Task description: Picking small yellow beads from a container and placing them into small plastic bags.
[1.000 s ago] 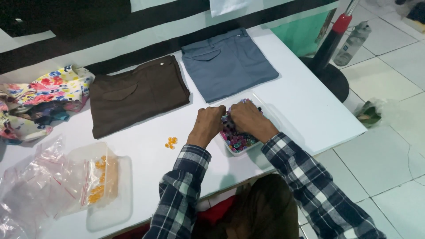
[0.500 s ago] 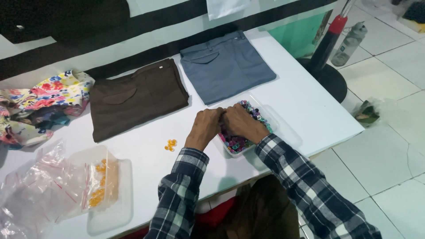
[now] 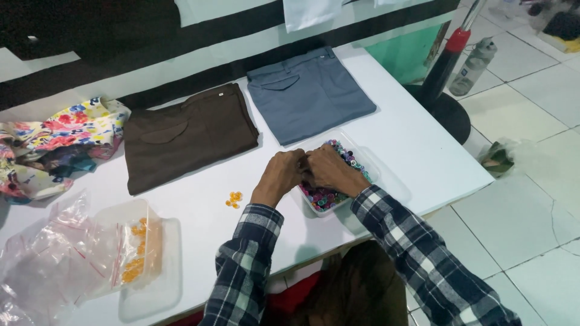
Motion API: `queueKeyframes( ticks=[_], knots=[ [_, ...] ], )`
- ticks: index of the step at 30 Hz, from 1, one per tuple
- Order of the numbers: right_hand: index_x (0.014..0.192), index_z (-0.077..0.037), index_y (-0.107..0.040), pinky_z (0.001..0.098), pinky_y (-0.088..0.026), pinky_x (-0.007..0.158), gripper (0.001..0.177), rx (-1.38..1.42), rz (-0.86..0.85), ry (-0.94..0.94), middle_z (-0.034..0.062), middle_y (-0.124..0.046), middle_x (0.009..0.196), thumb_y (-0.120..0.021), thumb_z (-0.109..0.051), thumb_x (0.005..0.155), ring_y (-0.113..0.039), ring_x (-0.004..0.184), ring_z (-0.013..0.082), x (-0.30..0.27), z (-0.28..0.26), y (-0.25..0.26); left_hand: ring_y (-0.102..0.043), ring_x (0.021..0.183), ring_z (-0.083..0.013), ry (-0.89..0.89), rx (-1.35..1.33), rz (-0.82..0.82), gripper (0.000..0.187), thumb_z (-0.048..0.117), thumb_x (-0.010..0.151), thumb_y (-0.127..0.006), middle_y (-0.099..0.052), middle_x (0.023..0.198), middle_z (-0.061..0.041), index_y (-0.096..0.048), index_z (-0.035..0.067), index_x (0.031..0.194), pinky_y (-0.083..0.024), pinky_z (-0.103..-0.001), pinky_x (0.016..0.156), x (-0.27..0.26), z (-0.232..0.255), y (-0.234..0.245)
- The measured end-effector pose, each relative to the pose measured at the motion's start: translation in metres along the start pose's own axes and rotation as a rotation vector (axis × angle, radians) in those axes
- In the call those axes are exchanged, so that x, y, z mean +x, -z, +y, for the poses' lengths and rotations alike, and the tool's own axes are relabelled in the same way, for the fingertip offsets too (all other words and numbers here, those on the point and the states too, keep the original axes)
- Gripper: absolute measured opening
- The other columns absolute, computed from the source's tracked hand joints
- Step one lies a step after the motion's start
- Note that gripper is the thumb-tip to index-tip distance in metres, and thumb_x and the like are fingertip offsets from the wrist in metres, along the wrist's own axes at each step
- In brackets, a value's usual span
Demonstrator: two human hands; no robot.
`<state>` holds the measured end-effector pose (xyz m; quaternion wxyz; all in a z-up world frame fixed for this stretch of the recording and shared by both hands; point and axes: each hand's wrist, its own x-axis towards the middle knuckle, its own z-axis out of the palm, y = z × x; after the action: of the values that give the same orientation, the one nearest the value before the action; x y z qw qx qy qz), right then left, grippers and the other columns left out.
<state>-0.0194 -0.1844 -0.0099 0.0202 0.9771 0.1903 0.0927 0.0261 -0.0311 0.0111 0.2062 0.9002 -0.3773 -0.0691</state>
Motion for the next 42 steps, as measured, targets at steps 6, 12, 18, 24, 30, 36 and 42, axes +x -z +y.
queueKeyframes(
  ticks=[6, 12, 18, 24, 30, 36, 42],
  knots=[
    [0.107, -0.014, -0.079, 0.0434, -0.053, 0.091, 0.029, 0.442, 0.121, -0.199, 0.0138, -0.076, 0.104, -0.060, -0.019, 0.086, -0.071, 0.103, 0.0365, -0.017, 0.034, -0.028, -0.069, 0.111, -0.0366, 0.008, -0.223, 0.002, 0.040, -0.005, 0.085, -0.065, -0.074, 0.110, -0.017, -0.067, 0.007, 0.124, -0.051, -0.050, 0.102, -0.004, 0.003, 0.006],
    [0.119, -0.018, -0.077, 0.0446, -0.051, 0.098, 0.032, 0.612, 0.055, -0.311, 0.0125, -0.074, 0.111, -0.061, -0.022, 0.090, -0.067, 0.112, 0.0364, -0.021, 0.033, -0.022, -0.075, 0.096, -0.0242, -0.058, -0.053, 0.137, 0.026, 0.020, 0.089, -0.070, -0.079, 0.098, 0.000, -0.073, 0.022, 0.114, -0.017, -0.053, 0.123, 0.008, -0.018, -0.025],
    [0.117, -0.017, -0.077, 0.0482, -0.050, 0.099, 0.029, 0.720, 0.013, -0.370, 0.0143, -0.074, 0.112, -0.061, -0.027, 0.095, -0.066, 0.114, 0.0380, -0.025, 0.018, 0.013, -0.074, 0.097, -0.0279, -0.103, -0.124, 0.277, 0.022, 0.014, 0.090, -0.070, -0.078, 0.103, -0.006, -0.075, 0.010, 0.111, -0.010, -0.060, 0.122, -0.012, -0.001, -0.016],
    [0.119, -0.018, -0.076, 0.0514, -0.046, 0.107, 0.029, 0.584, 0.130, -0.353, 0.0133, -0.076, 0.110, -0.066, -0.026, 0.092, -0.066, 0.110, 0.0392, -0.028, 0.023, -0.008, -0.073, 0.101, -0.0207, -0.115, -0.106, 0.431, 0.020, 0.013, 0.090, -0.071, -0.078, 0.103, -0.003, -0.075, 0.014, 0.109, -0.016, -0.057, 0.122, -0.002, -0.024, -0.048],
    [0.109, -0.025, -0.078, 0.0421, -0.035, 0.117, 0.024, 0.315, 0.322, -0.273, 0.0016, -0.079, 0.100, -0.067, -0.043, 0.096, -0.072, 0.106, 0.0227, -0.030, 0.030, -0.035, -0.071, 0.108, -0.0185, -0.145, -0.080, 0.621, 0.020, 0.010, 0.087, -0.075, -0.077, 0.105, -0.001, -0.072, 0.015, 0.106, -0.014, -0.059, 0.123, -0.016, -0.021, -0.055],
    [0.112, -0.018, -0.074, 0.0371, -0.052, 0.100, 0.019, 0.260, 0.543, -0.242, 0.0001, -0.076, 0.098, -0.069, -0.032, 0.100, -0.073, 0.097, 0.0206, -0.030, 0.009, -0.017, -0.071, 0.106, -0.0172, -0.126, -0.115, 0.771, 0.018, 0.014, 0.089, -0.076, -0.076, 0.101, 0.001, -0.071, 0.015, 0.106, -0.024, -0.056, 0.121, -0.057, -0.014, -0.041],
    [0.100, -0.020, -0.076, 0.0278, -0.061, 0.070, 0.012, 0.362, 0.742, -0.179, -0.0057, -0.075, 0.090, -0.079, -0.029, 0.092, -0.073, 0.080, 0.0144, -0.023, -0.112, 0.024, -0.069, 0.104, -0.0107, 0.079, -0.094, 0.898, 0.017, 0.025, 0.091, -0.076, -0.072, 0.096, 0.009, -0.072, 0.023, 0.107, -0.039, -0.045, 0.113, -0.132, -0.052, -0.034]
  ],
)
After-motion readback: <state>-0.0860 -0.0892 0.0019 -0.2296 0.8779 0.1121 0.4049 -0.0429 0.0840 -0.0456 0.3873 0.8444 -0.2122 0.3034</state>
